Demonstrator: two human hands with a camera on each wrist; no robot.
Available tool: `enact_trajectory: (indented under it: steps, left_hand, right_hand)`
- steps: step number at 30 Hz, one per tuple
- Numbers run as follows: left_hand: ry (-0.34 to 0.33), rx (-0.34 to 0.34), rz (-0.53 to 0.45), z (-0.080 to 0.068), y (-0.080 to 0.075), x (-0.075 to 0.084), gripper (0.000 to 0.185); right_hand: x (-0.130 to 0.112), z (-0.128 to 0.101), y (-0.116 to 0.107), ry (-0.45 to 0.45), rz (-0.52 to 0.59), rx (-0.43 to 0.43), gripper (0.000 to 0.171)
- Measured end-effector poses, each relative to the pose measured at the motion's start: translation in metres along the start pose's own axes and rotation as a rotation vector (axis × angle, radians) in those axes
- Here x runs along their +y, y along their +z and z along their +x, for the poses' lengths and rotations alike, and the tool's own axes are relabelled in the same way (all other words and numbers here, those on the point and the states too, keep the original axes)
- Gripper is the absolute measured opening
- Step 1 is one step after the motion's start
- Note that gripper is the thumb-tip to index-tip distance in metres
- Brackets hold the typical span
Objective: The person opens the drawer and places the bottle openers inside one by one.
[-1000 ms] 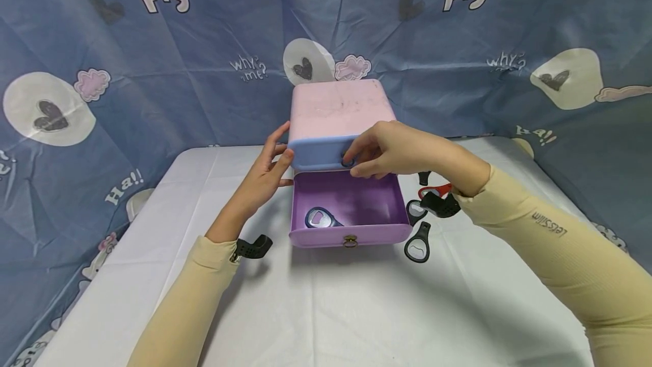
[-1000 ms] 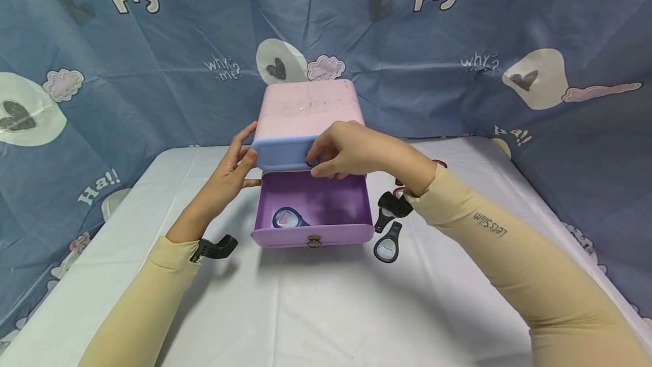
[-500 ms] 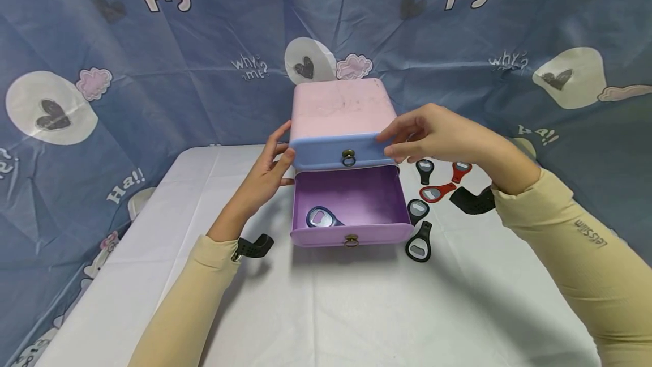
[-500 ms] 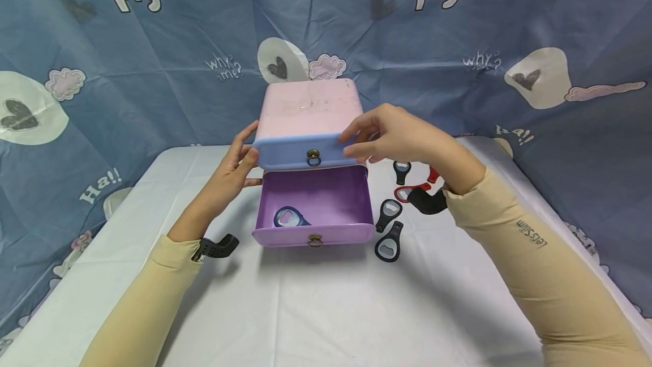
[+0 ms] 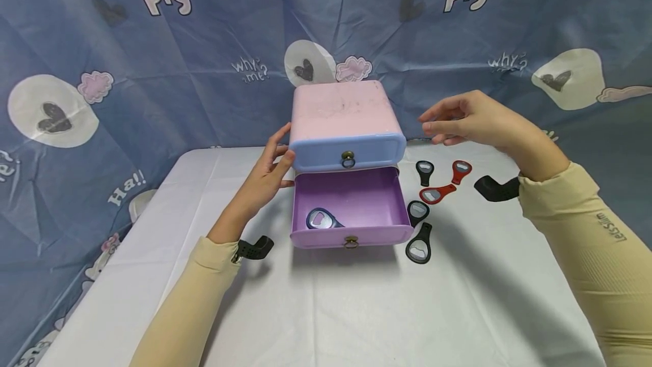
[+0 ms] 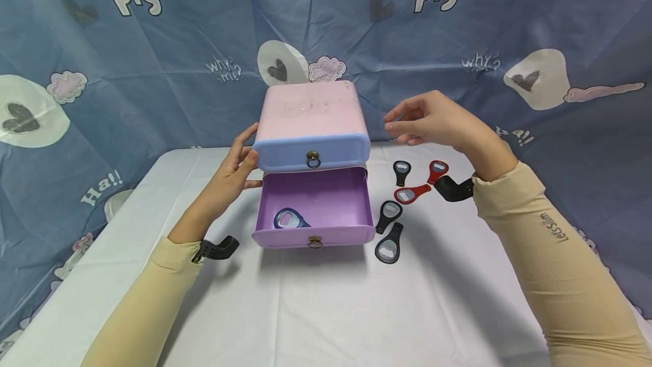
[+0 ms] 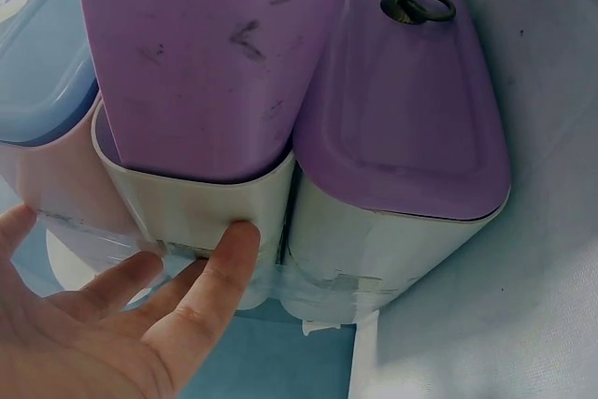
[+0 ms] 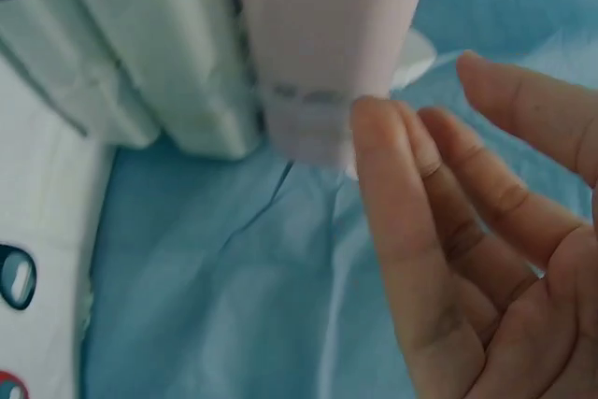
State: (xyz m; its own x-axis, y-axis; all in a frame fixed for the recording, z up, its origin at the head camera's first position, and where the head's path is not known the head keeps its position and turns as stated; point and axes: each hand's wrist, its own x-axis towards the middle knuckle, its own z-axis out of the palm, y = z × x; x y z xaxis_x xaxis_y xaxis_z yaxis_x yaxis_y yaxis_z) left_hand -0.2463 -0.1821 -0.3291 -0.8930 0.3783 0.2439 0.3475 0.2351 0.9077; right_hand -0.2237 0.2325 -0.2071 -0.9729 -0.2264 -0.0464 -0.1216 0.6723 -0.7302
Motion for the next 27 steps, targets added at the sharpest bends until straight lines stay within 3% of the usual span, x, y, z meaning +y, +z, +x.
enact_trajectory:
  steps: [7,17,27]
  left_hand:
    - [-0.003,0.002,0.0,0.0,0.0,-0.002,0.067]
    - [-0.002,0.0,-0.014,0.001,0.0,-0.002,0.067]
    - [-0.004,0.003,-0.009,0.0,0.0,-0.001,0.067]
  right_hand:
    - [0.037,0.015,-0.011,0.101,-0.001,0.005,0.056]
    - [0.097,0.029,-0.025,0.25,0.177,-0.008,0.067]
    - [0.149,0.03,-0.021,0.351,0.246,0.009,0.076]
